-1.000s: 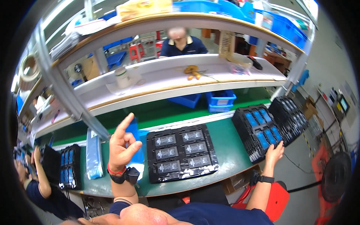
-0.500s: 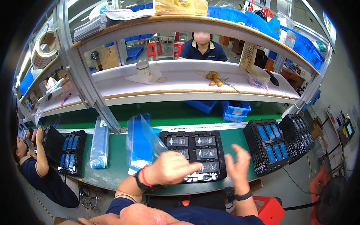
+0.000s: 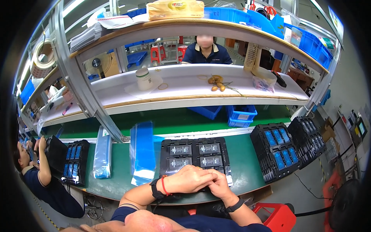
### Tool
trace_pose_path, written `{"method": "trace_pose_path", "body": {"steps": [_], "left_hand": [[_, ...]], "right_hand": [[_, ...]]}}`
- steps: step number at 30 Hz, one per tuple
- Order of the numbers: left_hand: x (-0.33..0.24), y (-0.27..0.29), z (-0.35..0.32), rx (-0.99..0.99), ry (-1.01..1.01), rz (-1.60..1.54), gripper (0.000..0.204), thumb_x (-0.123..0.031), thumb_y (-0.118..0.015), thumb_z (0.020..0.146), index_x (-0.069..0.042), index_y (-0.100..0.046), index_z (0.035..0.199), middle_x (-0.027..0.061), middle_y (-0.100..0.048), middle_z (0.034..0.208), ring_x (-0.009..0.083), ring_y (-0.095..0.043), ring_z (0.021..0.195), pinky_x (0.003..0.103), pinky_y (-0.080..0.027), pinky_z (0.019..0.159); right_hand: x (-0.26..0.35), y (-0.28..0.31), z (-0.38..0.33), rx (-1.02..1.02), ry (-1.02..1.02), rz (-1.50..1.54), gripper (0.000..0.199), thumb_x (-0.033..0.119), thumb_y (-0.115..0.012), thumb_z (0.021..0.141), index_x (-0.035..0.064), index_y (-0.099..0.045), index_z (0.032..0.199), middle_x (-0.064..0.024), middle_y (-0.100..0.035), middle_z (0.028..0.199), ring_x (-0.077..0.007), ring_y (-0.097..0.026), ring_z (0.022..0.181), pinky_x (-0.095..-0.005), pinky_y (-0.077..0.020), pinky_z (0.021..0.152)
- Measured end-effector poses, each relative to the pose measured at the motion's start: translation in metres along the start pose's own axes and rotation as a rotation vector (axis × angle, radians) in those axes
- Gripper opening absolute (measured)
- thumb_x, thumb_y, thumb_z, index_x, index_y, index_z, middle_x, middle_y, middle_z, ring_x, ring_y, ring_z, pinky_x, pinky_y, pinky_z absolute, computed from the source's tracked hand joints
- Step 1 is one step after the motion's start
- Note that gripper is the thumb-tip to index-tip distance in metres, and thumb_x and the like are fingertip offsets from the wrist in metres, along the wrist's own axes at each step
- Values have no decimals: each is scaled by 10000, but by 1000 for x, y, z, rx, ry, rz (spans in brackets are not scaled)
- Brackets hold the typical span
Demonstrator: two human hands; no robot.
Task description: The recorder is placing small components into a tray and applying blue protective films or adhesive strips to them on an assembly line.
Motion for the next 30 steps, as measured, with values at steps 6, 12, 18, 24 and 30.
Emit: {"method": "trace_pose_path", "body": {"steps": [6,12,18,24,30], "left_hand": [[3,27,2,-90,10,-24,345,-65,-611,739,-40,-548,1077,114,-609,866,276,-617,730,357,-505,614],[6,70,-2,-303,44,46,454,105,-522,698,-10,-570,1134,216,-556,1169,325,-604,964,363,-507,792],[11,81,-4,-325,68,120,391,112,-535,714,6,-585,1087,219,-556,1167,330,-592,1007,382,-488,870],[9,80,-7,-335,59,199,339,94,-558,705,4,-605,1029,184,-598,1103,301,-603,991,415,-471,898],[11,81,-7,-371,64,186,293,81,-575,693,5,-618,973,169,-618,1056,291,-624,930,383,-499,848]], "right_hand": [[-3,4,3,-32,-12,161,197,-7,-479,907,-28,-566,1083,-91,-620,941,-137,-597,821,-257,-484,760],[-9,-2,2,23,-150,255,246,31,-459,927,-36,-554,1143,-130,-635,900,-162,-624,758,-259,-495,722],[-7,-2,3,22,-171,218,239,38,-470,923,-33,-560,1132,-126,-635,899,-156,-619,758,-263,-491,729],[-8,-2,3,32,-168,246,237,43,-471,923,-34,-563,1127,-124,-635,903,-154,-618,760,-264,-491,732],[-9,-2,2,33,-166,227,237,42,-467,923,-34,-563,1126,-121,-633,902,-154,-617,763,-267,-492,734]]}}
Point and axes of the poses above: each hand's wrist, its own z-axis towards the middle knuckle, its own y-axis out of the back of the hand, x = y × z, the point moved 9 cm from there along z, towards the middle knuckle
